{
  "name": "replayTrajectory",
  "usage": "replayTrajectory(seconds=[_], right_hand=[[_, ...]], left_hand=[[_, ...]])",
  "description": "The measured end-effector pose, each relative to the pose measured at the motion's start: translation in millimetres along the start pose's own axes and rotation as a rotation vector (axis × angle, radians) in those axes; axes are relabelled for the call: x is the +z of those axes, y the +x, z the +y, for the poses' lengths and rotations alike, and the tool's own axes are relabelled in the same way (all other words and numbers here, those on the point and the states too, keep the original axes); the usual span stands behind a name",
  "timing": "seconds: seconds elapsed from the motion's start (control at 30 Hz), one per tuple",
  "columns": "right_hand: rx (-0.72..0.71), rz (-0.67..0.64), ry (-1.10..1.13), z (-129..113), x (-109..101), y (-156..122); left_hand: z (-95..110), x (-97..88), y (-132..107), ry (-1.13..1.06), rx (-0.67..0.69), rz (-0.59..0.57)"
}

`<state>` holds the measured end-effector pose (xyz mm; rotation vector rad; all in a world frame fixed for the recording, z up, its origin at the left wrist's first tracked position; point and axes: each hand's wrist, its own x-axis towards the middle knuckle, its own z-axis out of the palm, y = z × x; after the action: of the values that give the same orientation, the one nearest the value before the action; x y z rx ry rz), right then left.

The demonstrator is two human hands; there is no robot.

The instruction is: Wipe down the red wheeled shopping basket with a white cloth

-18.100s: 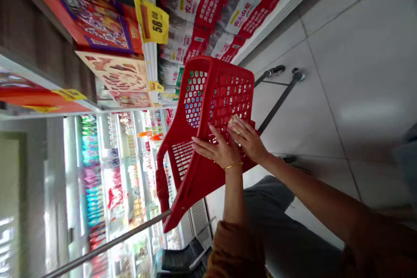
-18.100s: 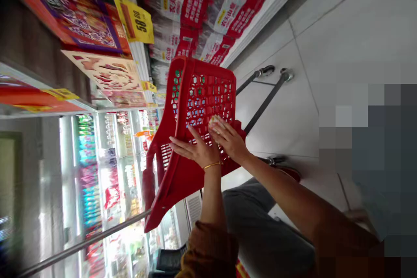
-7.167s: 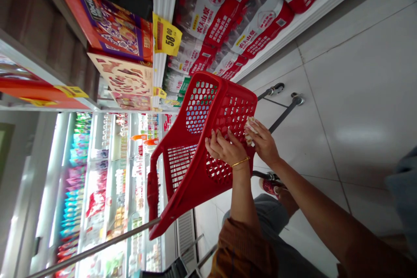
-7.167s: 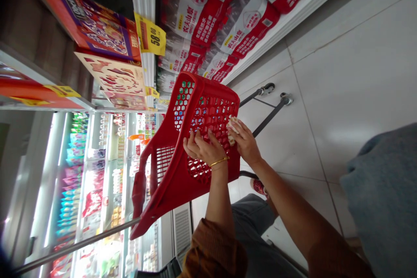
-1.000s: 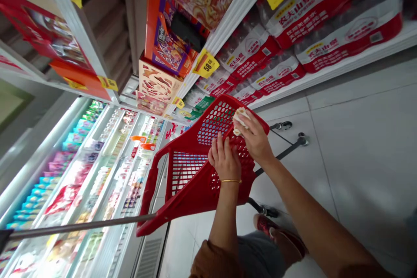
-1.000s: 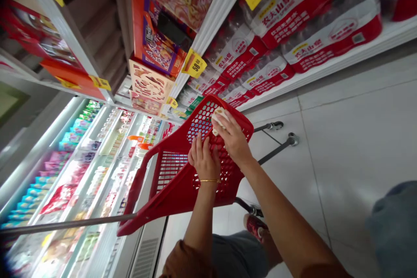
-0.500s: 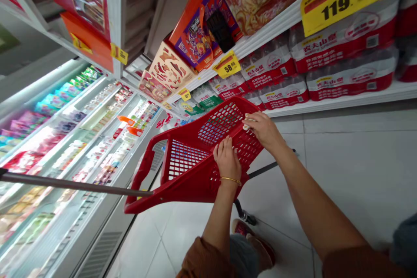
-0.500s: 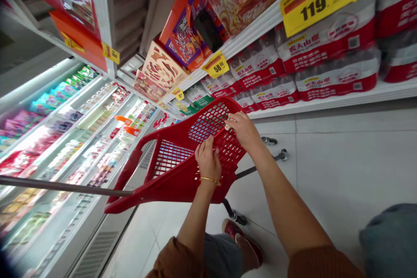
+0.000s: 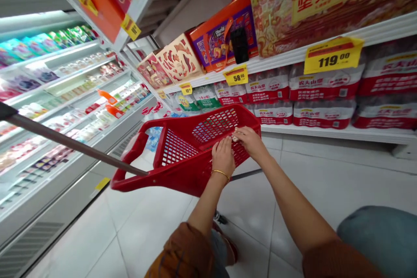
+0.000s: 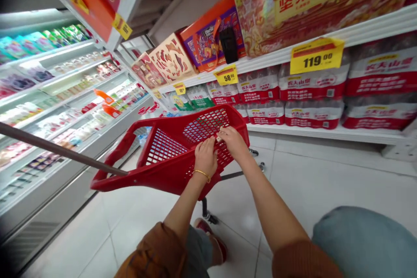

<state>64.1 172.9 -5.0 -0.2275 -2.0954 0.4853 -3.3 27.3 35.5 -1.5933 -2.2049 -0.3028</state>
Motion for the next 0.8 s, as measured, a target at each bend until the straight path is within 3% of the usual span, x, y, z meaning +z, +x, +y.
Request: replayTrajectory(seconds=[0.1,0.27,0.33,0.47,0.8], right_hand=[[-0.029,-0.033,-0.009,1,-6,-2],[-0.022,-0.078,-0.011,-5,-17,-3],[-0.015,-0.089,-0.027,-6,-22,-3],[-0.018,-0.105,-0.040,-7,-28,-3],[-0.060,-0.115,-0.070,-28,-25,-2]], left_hand=[[-7,-14.2,-6,0.043,0.081,-0.023],[-28,-37.5,-24,0.137,-0.129,0.196],[-36,-41.5,-31,0.135,-0.197,0.230],[-42,-39.5,-39,0.059,-0.169,0.201],[-49,-30.3,-47,-0.047,-0.136,0.272]])
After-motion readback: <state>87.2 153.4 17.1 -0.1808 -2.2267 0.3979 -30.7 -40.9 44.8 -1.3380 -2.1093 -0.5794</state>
